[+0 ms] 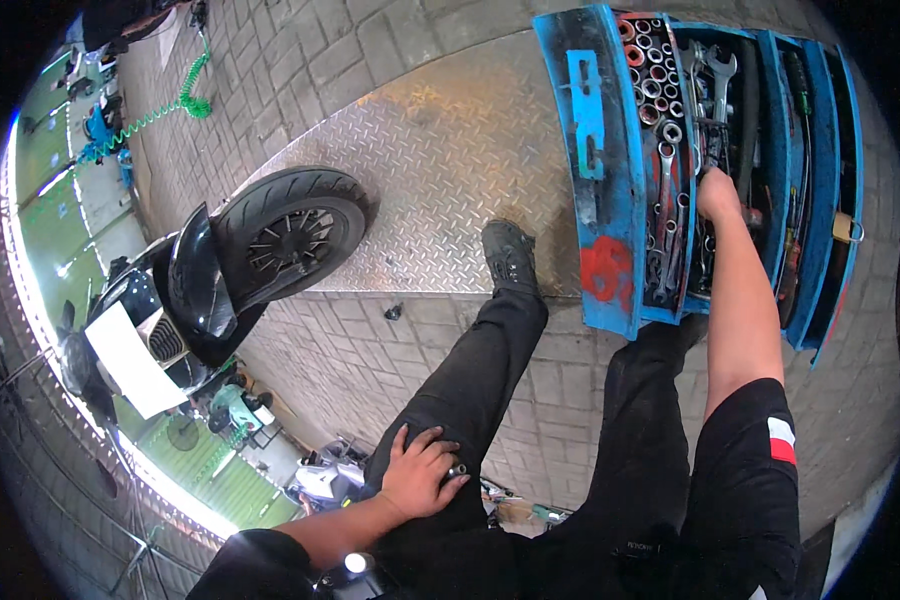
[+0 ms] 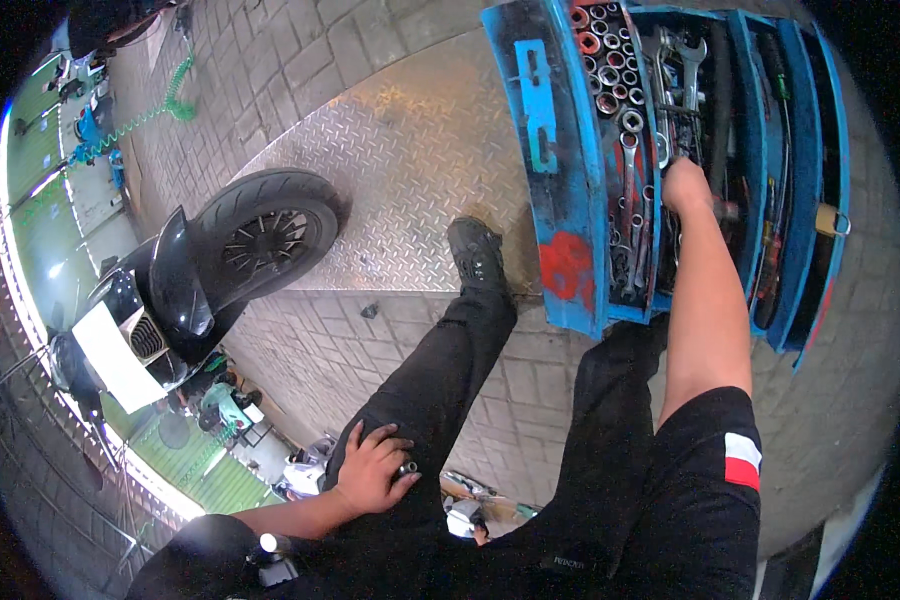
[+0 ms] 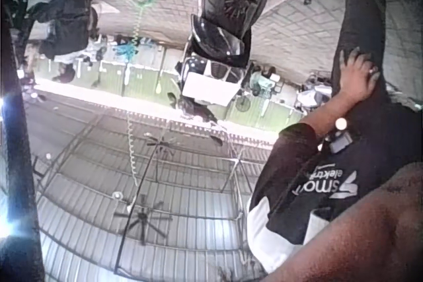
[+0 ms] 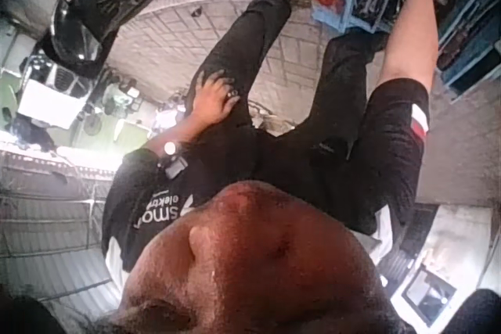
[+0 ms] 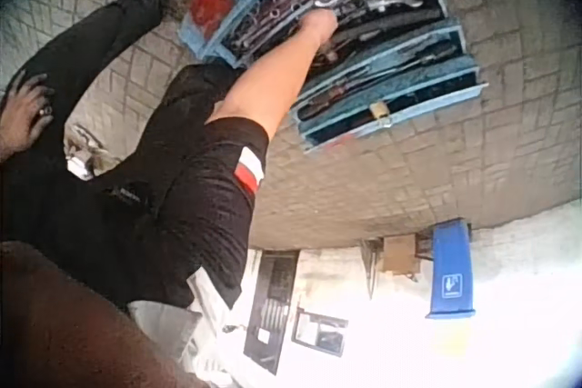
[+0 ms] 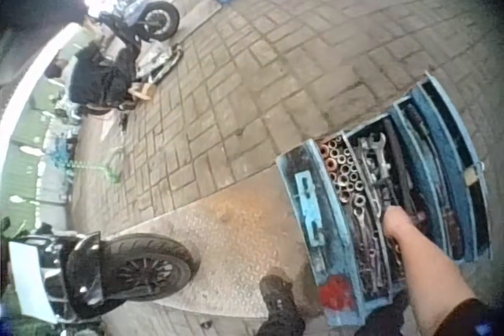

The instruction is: The person removes components from the front handle area of a motorcycle using a socket wrench and a screwdriver. The person unscrews fasteners, pulls a black plastic cover away, and detaches the instrument cluster from the wiring.

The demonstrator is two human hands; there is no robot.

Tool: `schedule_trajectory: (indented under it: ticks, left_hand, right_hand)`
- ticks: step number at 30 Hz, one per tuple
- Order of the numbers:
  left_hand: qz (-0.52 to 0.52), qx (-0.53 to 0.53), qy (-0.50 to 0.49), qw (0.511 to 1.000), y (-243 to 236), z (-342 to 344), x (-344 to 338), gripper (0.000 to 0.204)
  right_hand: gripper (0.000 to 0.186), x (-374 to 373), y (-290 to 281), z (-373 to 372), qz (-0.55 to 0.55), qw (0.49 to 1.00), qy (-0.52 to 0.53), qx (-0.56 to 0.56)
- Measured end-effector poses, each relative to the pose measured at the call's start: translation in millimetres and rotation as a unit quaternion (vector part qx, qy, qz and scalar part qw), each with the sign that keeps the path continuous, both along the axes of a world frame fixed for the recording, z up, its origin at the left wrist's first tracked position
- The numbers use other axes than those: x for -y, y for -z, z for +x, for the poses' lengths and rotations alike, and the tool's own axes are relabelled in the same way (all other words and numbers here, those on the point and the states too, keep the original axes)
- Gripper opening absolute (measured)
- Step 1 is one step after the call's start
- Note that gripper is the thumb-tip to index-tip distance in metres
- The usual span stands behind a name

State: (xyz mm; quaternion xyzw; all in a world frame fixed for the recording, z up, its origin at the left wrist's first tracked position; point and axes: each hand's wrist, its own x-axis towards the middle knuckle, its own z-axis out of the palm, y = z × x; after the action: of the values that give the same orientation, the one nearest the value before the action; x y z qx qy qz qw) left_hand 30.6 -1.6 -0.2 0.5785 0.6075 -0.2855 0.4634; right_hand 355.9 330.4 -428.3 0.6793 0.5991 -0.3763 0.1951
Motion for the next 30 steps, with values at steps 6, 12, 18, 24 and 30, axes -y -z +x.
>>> schedule_trajectory:
  ticks: [6,12,18,24,30]
  left_hand:
    - [0.000,0.003,-0.002,1.000,-1.4,-1.2,3.8,0.034]
    - [0.055,0.039,-0.008,0.998,7.4,-5.7,3.5,0.034]
    - [0.057,0.074,-0.035,0.995,3.6,-18.2,-14.1,0.037]
    - [0.106,0.084,-0.011,0.991,-12.1,-48.7,-22.7,0.038]
    - [0.096,0.124,-0.060,0.986,-83.7,-81.5,-67.5,0.034]
  right_hand:
    - [0.036,13.5,9.9,11.8,0.108,0.990,-0.039,-0.083]
    - [0.052,21.7,21.1,79.8,0.101,0.992,0.000,-0.075]
    - [0.057,93.9,-43.6,137.7,0.055,0.996,0.051,-0.057]
    - [0.062,206.1,-223.7,116.8,-0.153,0.981,0.069,-0.094]
    - [0.064,213.1,-441.5,10.3,-0.148,0.978,-0.033,-0.142]
